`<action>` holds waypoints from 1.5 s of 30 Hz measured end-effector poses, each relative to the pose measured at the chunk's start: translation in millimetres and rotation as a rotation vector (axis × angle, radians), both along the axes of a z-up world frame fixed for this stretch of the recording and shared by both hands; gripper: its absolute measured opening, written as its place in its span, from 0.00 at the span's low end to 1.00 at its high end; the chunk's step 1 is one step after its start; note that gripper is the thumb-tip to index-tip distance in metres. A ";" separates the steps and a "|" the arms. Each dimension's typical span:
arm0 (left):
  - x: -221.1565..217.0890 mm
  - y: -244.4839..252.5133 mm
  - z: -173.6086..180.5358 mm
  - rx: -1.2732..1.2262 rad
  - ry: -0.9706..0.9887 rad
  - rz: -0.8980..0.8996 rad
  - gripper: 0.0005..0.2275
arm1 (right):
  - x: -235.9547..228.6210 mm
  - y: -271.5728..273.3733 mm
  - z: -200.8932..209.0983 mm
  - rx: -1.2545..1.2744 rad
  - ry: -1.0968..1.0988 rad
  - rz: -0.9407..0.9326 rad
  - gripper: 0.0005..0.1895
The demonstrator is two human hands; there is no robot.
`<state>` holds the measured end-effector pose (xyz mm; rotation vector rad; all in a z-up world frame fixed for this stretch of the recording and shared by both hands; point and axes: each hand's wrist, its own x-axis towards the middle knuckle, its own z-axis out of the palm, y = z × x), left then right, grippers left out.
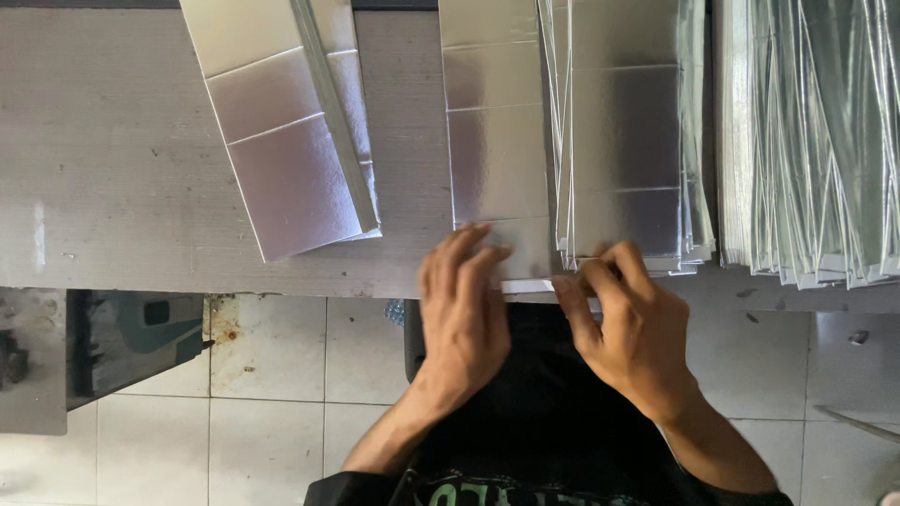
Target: The person applies white tape to the edges of rectangular metallic panels on a workbench. They smooth the tape down with their fingers, then pick up a stack of the taped panels and place them on top of another stack.
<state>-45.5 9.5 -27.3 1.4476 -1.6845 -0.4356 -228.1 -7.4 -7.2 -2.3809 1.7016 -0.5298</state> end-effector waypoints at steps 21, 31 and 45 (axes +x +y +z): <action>-37.5 -13.4 -22.8 0.091 -0.346 -0.127 0.27 | -13.4 3.4 -7.5 -0.048 0.004 -0.014 0.14; -29.5 -18.6 -18.4 0.103 -0.582 -0.159 0.25 | 1.2 22.2 2.5 -0.313 -0.224 0.230 0.17; -22.1 -13.4 -16.8 0.133 -0.129 -0.264 0.23 | -99.3 74.6 -38.6 -0.558 -0.596 -0.074 0.37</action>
